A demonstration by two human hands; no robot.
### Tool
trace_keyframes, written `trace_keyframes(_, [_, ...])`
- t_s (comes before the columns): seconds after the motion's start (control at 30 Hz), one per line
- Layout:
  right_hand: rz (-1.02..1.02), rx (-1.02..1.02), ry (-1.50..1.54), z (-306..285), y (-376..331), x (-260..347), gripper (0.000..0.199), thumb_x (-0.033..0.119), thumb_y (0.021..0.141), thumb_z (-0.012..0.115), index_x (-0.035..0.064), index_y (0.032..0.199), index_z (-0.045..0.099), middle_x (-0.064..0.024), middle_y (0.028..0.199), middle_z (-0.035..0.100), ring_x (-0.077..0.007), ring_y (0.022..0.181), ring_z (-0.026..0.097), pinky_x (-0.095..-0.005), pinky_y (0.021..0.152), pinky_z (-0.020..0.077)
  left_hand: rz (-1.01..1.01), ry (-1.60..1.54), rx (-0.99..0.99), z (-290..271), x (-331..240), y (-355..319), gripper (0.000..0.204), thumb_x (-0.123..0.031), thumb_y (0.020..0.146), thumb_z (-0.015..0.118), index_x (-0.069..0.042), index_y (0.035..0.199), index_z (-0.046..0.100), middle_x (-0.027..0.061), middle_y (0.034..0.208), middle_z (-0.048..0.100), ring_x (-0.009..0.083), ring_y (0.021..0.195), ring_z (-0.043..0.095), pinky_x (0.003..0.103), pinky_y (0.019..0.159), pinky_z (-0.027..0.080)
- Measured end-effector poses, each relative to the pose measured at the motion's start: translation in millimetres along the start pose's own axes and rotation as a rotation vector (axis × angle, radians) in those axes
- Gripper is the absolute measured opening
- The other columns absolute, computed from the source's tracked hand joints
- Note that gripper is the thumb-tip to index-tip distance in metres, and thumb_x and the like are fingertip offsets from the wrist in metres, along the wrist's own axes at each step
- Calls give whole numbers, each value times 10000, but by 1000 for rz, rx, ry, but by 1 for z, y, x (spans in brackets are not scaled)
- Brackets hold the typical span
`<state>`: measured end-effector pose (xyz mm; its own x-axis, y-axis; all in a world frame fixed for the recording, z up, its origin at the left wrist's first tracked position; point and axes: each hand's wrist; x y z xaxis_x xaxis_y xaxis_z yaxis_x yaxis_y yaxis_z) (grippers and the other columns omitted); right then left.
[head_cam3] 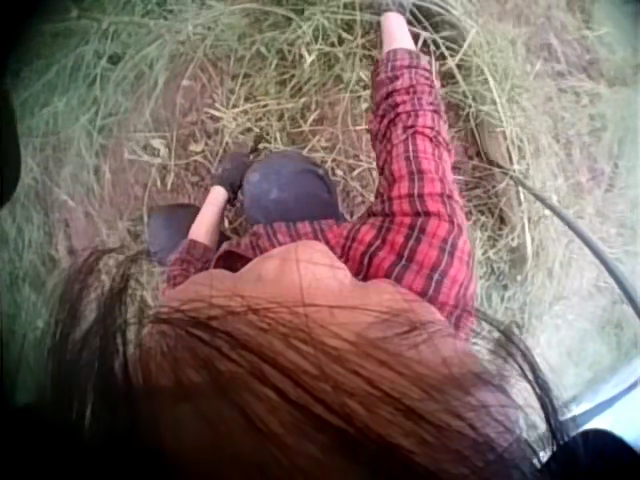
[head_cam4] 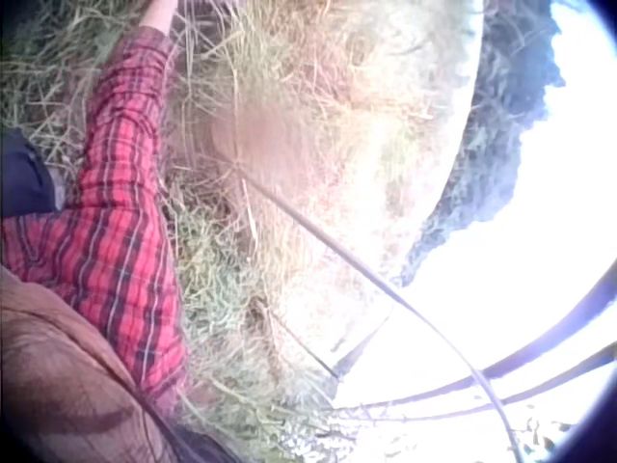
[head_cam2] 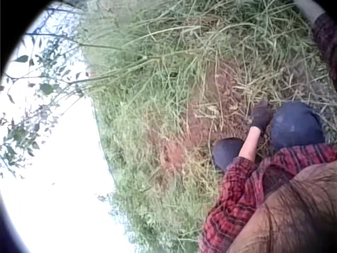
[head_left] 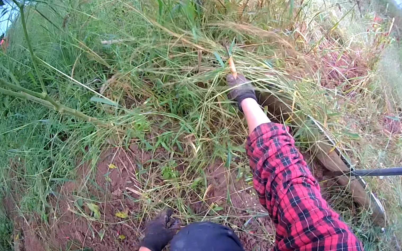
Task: The person uses a small hand hoe to loosen soil and pull weeds from a garden bed. They repeatedly scrape the ground, gather the uprooted grass and weeds by hand, and toss the debris aside, clearing a patch of soil.
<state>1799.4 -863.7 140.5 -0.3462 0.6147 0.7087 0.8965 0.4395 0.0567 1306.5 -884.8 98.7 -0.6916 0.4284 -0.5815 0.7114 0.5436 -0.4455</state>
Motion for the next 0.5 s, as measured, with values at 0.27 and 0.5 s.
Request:
trace_keyframes(0.27, [132, 187, -250, 69, -149, -152, 404, 425, 865, 486, 39, 984, 476, -288, 810, 599, -433, 802, 599, -507, 696, 453, 54, 64, 32, 10, 6, 12, 739, -545, 756, 598, -56, 1287, 436, 175, 1281, 483, 314, 1186, 460, 377, 999, 352])
trace_keyframes(0.5, [-25, 229, -288, -6, -169, -173, 365, 392, 859, 503, 59, 1010, 513, -258, 877, 604, -424, 819, 590, -491, 697, 449, 113, 58, 69, 19, 3, 20, 667, -487, 795, 588, -47, 1277, 449, 171, 1284, 484, 308, 1183, 465, 372, 989, 362])
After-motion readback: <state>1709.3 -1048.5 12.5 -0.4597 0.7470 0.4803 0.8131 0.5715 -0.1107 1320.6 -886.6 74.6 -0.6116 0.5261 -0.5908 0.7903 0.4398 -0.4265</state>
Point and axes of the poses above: each hand's wrist, its own y-axis towards the middle knuckle, its own z-axis out of the palm, x = y × z
